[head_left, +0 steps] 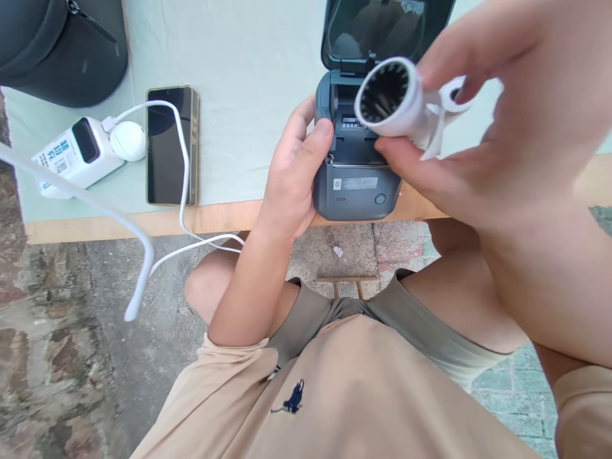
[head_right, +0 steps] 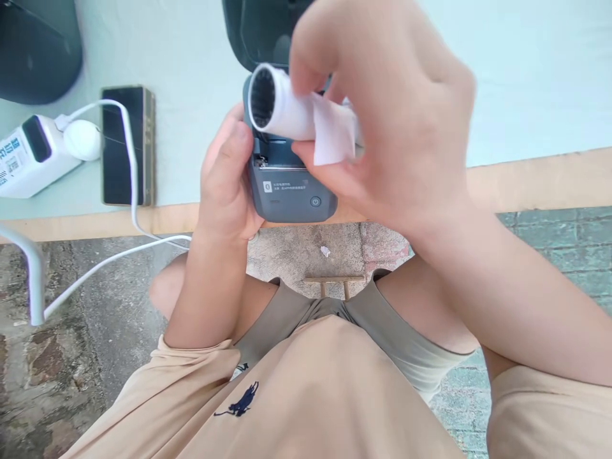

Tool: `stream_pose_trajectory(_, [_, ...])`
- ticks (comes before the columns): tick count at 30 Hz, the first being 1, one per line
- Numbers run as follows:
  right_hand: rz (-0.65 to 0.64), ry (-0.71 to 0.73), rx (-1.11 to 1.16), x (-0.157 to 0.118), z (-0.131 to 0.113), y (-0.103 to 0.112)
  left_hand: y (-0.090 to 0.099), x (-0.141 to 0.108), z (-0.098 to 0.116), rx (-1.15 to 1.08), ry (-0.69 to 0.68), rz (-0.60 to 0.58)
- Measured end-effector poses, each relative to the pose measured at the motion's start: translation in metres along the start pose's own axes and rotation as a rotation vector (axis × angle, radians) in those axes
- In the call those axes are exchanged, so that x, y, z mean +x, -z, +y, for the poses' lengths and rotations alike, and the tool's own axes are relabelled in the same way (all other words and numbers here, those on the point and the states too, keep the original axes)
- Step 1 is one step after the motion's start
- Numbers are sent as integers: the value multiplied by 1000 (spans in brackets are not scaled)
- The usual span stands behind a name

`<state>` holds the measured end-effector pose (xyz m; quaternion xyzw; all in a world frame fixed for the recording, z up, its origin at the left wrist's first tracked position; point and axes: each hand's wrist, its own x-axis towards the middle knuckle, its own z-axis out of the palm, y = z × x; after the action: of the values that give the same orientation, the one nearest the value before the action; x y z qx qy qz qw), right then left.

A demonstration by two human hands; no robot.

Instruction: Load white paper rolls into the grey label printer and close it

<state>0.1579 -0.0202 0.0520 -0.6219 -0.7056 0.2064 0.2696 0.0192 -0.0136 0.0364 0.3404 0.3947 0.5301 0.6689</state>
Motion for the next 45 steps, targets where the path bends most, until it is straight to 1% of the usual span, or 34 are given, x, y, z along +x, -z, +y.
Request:
stream_pose_trajectory(2, [101, 117, -190, 3, -9, -3, 3, 1, 0, 14, 2, -30])
stream_pose_trajectory(3, [125, 162, -293, 3, -11, -4, 6, 2, -1, 13, 7, -58])
stream_pose_trajectory(5, [103, 203, -432, 5, -10, -3, 14, 5, -2, 12, 25, -127])
stream_pose_trajectory(8, [43, 232, -434, 5, -3, -2, 24, 8, -4, 41, 37, -221])
stream_pose_trajectory(10, [58, 282, -388, 4, 0, -1, 26, 8, -4, 62, 27, -263])
stream_pose_trajectory(12, [122, 338, -350, 2, 2, -2, 24, 7, -3, 67, 16, -256])
stream_pose_trajectory(14, [199, 433, -332, -1, 4, -4, 21, 6, -3, 63, 4, -185])
stream_pose_trajectory(16, [234, 543, -311, -4, 6, -6, 22, 6, -5, 51, -6, -118])
stream_pose_trajectory(17, [238, 595, -308, -5, 7, -7, 23, 7, -6, 37, -23, -138])
stream_pose_trajectory(18, [232, 631, -316, -7, 8, -8, 26, 8, -8, 17, -4, -263])
stream_pose_trajectory(19, [216, 647, -329, -8, 8, -9, 29, 10, -9, 2, -23, -356])
stream_pose_trajectory(21, [170, 644, -323, -10, 9, -9, 35, 12, -12, 64, -12, -344])
stream_pose_trajectory(23, [143, 623, -262, -11, 8, -7, 38, 13, -13, 115, -8, -305])
stream_pose_trajectory(24, [151, 597, -219, -11, 8, -5, 39, 13, -14, 131, -10, -299])
stream_pose_trajectory(28, [339, 396, -103, -6, 14, 2, 40, 15, -16, 173, -44, -340])
stream_pose_trajectory(30, [332, 327, -60, -1, 20, 5, 42, 16, -18, 195, -64, -371])
stream_pose_trajectory(33, [289, 282, -25, 4, 25, 8, 45, 20, -21, 233, -90, -405])
stream_pose_trajectory(35, [295, 301, -39, 5, 24, 10, 48, 22, -24, 257, -108, -423])
stream_pose_trajectory(36, [283, 339, -64, 5, 23, 11, 49, 23, -25, 268, -116, -428])
stream_pose_trajectory(39, [166, 436, -126, 5, 19, 14, 52, 26, -30, 276, -138, -426])
stream_pose_trajectory(41, [94, 470, -104, 5, 19, 15, 52, 27, -33, 262, -150, -430])
stream_pose_trajectory(43, [61, 494, -70, 5, 21, 15, 52, 29, -35, 257, -152, -435])
stream_pose_trajectory(45, [55, 528, -64, 4, 24, 15, 50, 29, -34, 277, -145, -428])
